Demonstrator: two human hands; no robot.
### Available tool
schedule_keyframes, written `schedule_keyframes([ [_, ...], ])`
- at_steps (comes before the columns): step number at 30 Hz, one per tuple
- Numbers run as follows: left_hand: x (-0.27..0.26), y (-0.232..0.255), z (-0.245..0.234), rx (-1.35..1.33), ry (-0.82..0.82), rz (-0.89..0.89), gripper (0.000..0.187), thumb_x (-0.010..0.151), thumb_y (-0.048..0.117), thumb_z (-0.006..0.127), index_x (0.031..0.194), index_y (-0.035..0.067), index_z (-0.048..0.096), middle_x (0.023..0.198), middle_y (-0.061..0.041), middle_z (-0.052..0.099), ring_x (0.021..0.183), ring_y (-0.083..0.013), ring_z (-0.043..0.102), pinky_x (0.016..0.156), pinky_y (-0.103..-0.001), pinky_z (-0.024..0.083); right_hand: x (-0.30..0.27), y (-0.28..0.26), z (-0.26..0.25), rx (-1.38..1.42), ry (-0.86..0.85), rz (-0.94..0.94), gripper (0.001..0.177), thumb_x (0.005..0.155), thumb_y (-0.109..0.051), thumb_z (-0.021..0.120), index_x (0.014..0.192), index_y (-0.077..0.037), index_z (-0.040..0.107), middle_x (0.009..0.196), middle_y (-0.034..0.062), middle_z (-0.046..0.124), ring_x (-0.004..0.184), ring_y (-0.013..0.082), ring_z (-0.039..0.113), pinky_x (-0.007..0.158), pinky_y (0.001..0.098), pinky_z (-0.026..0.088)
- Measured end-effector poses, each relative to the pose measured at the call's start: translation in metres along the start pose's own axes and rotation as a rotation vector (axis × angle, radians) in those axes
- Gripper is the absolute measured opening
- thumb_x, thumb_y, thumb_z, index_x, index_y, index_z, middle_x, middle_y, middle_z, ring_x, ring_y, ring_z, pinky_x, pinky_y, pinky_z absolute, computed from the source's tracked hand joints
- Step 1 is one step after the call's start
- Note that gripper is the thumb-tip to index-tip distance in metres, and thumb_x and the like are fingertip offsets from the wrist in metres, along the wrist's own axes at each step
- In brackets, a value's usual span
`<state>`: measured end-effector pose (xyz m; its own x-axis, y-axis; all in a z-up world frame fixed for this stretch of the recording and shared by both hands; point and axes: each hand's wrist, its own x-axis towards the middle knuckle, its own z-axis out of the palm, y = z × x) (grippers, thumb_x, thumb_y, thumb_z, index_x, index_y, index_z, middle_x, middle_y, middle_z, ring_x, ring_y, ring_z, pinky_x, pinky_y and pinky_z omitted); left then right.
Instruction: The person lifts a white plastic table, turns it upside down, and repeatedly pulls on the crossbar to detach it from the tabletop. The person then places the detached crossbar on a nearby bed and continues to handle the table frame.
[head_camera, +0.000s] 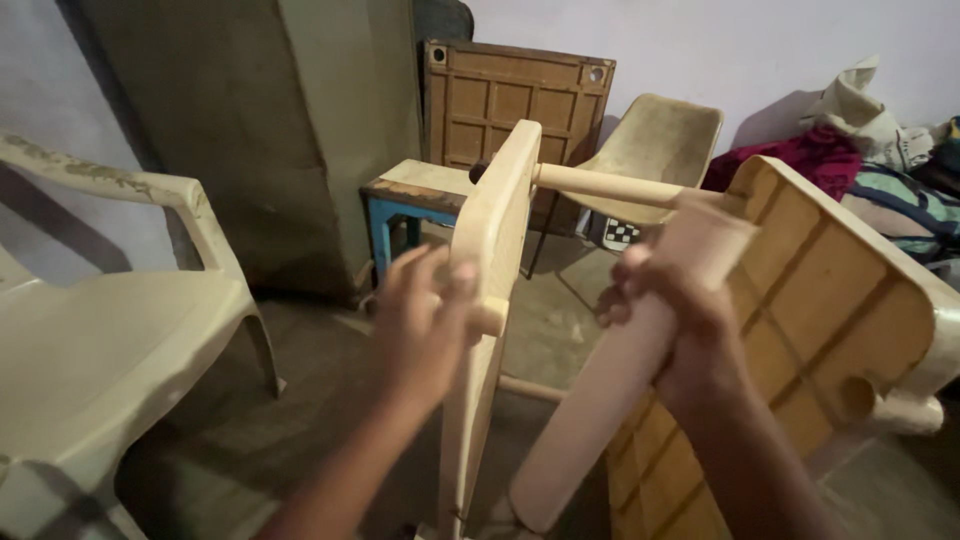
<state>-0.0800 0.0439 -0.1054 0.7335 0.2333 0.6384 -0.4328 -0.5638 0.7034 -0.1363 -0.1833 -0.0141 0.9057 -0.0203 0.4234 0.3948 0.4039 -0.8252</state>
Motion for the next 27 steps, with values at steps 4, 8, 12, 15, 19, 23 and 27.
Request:
schedule_keyframes([
  [4,-0.018,-0.033,-0.062,-0.265,-0.033,-0.280,0.062,0.096,0.061,0.050,0.120,0.010,0.077,0.130,-0.014,0.071,0.124,-0.0289,0.062,0.109,-0.044,0.043,-0.011,-0.012,0.002,0.263,0.023,-0.156,0.030,0.091,-0.032,0.070,0.106,-0.012,0.054,0.079,-0.0008,0.051,0.070,0.0144,0.053,0.072,0.0363,0.052],
  [8,-0.027,-0.031,-0.095,-0.392,-0.372,-0.779,0.073,0.088,0.067,0.040,0.127,0.017,0.074,0.124,-0.001,0.079,0.114,-0.0240,0.066,0.101,-0.043,0.045,-0.017,-0.013,0.006,0.372,0.176,-0.255,0.036,0.094,-0.044,0.073,0.098,-0.014,0.053,0.079,-0.0016,0.051,0.071,0.0139,0.053,0.074,0.0356,0.050],
  [12,-0.025,-0.003,-0.106,-0.558,-0.809,-0.558,0.073,0.085,0.067,0.055,0.124,0.009,0.073,0.111,-0.015,0.079,0.092,-0.0199,0.077,0.076,-0.031,0.059,-0.014,-0.015,0.007,0.453,0.289,-0.333,0.044,0.091,-0.051,0.075,0.098,-0.012,0.055,0.080,0.0007,0.053,0.071,0.0163,0.056,0.074,0.0368,0.050],
  [15,-0.014,0.017,-0.120,-0.460,-0.957,-0.429,0.067,0.081,0.062,0.065,0.124,0.011,0.069,0.100,-0.014,0.078,0.071,-0.0183,0.075,0.052,-0.029,0.057,-0.015,-0.024,-0.003,0.496,0.409,-0.353,0.045,0.090,-0.051,0.073,0.101,-0.011,0.055,0.082,0.0030,0.055,0.074,0.0183,0.057,0.076,0.0392,0.052],
  [19,0.007,0.039,-0.121,-0.416,-0.729,-0.348,0.060,0.077,0.058,0.069,0.115,0.011,0.072,0.086,-0.009,0.080,0.059,-0.0140,0.072,0.044,-0.027,0.055,-0.020,-0.033,-0.020,0.555,0.546,-0.341,0.047,0.088,-0.051,0.072,0.104,-0.009,0.056,0.085,0.0060,0.057,0.077,0.0209,0.059,0.080,0.0425,0.054],
  [23,0.018,0.054,-0.115,-0.353,-0.441,-0.391,0.053,0.080,0.054,0.071,0.099,0.005,0.075,0.073,-0.009,0.077,0.057,-0.0138,0.071,0.043,-0.027,0.055,-0.021,-0.034,-0.032,0.614,0.654,-0.283,0.050,0.086,-0.051,0.070,0.108,-0.008,0.056,0.088,0.0090,0.059,0.080,0.0235,0.061,0.083,0.0457,0.055],
  [27,0.021,0.058,-0.119,-0.346,-0.239,-0.392,0.045,0.083,0.049,0.073,0.090,0.004,0.075,0.069,-0.006,0.075,0.055,-0.0134,0.067,0.042,-0.026,0.052,-0.023,-0.024,-0.039,0.660,0.712,-0.182,0.053,0.085,-0.051,0.068,0.111,-0.007,0.056,0.092,0.0120,0.061,0.084,0.0261,0.063,0.087,0.0490,0.057],
])
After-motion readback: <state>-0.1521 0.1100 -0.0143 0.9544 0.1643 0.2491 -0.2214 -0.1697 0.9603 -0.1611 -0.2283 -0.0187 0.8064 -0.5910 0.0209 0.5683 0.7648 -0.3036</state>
